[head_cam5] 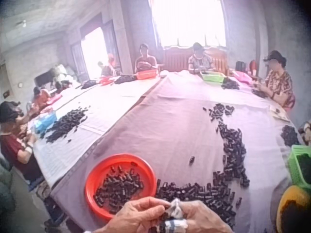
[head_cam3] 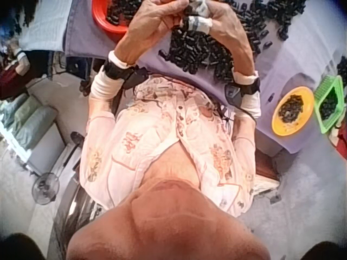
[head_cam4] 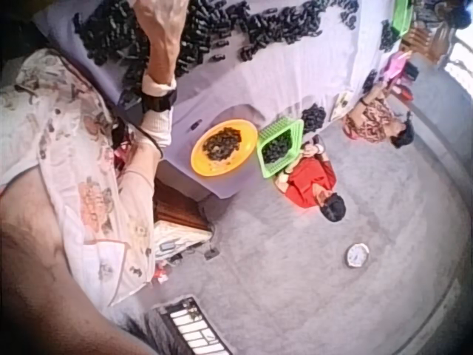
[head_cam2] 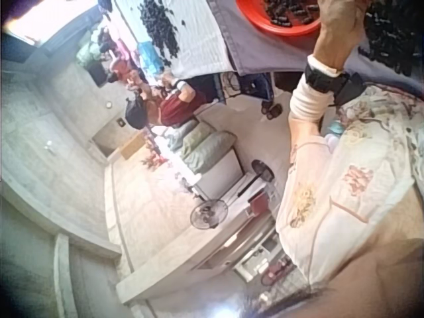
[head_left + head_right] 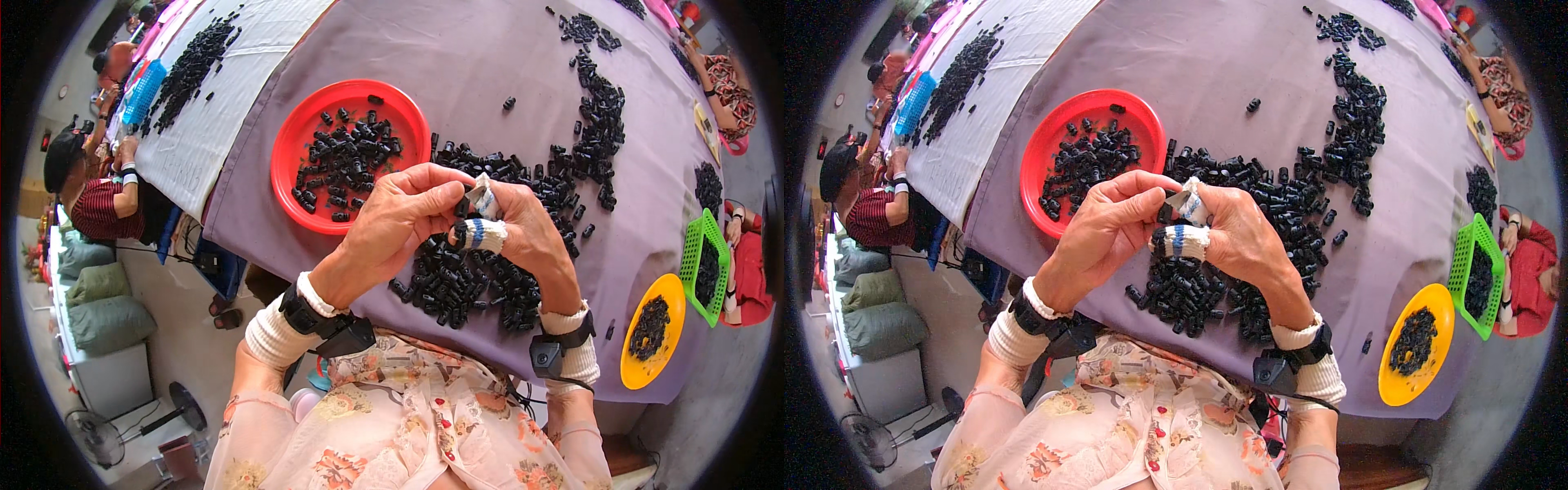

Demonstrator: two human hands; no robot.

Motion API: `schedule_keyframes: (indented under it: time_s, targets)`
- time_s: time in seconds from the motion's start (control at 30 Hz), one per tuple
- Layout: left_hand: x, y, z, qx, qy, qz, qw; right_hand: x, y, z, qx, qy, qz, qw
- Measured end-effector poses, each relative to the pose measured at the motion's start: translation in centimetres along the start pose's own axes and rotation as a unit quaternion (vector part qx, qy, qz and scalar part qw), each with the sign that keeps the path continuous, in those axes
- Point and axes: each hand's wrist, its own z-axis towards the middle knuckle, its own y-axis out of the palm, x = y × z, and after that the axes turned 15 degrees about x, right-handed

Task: Manually assembling small black plastic components by hand at a workstation.

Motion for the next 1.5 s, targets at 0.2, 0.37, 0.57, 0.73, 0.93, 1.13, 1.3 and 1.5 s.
schedule_keyframes:
  time_s: [0.2, 0.37, 0.57, 0.73, 0.93, 1.13, 1.3, 1.5]
  targets:
    - [-0.1, -0.1, 0.1, -0.008, 0.011, 0.01, 1.0, 0.1, 0.0, -0.2, -0.001, -0.007, -0.008, 1.0]
    - [0.1, -0.3, -0.3, -0.017, 0.008, 0.009, 1.0, 0.4, 0.0, -0.2, -0.002, -0.017, 0.003, 1.0]
    - [-0.2, -0.2, -0.2, -0.012, 0.011, 0.004, 1.0, 0.2, 0.0, -0.5, -0.001, -0.012, -0.023, 1.0]
    - [-0.3, 0.3, -0.4, 0.001, 0.025, 0.001, 1.0, 0.4, 0.2, -0.6, 0.002, -0.019, 0.011, 1.0]
    - [-0.4, 0.5, -0.4, 0.02, 0.04, 0.014, 0.999, 0.6, 0.4, -0.8, 0.01, -0.023, 0.02, 0.999]
    - [-0.4, 0.5, -0.5, 0.002, 0.057, 0.04, 0.998, 0.6, 0.4, -0.8, 0.014, -0.031, 0.048, 0.998]
    - [-0.5, 0.7, -0.5, -0.005, 0.083, 0.053, 0.995, 0.6, 0.4, -0.8, 0.021, -0.037, 0.047, 0.998]
    - [-0.6, 0.7, -0.5, -0.008, 0.089, 0.06, 0.994, 0.6, 0.3, -0.9, 0.017, -0.038, 0.048, 0.998]
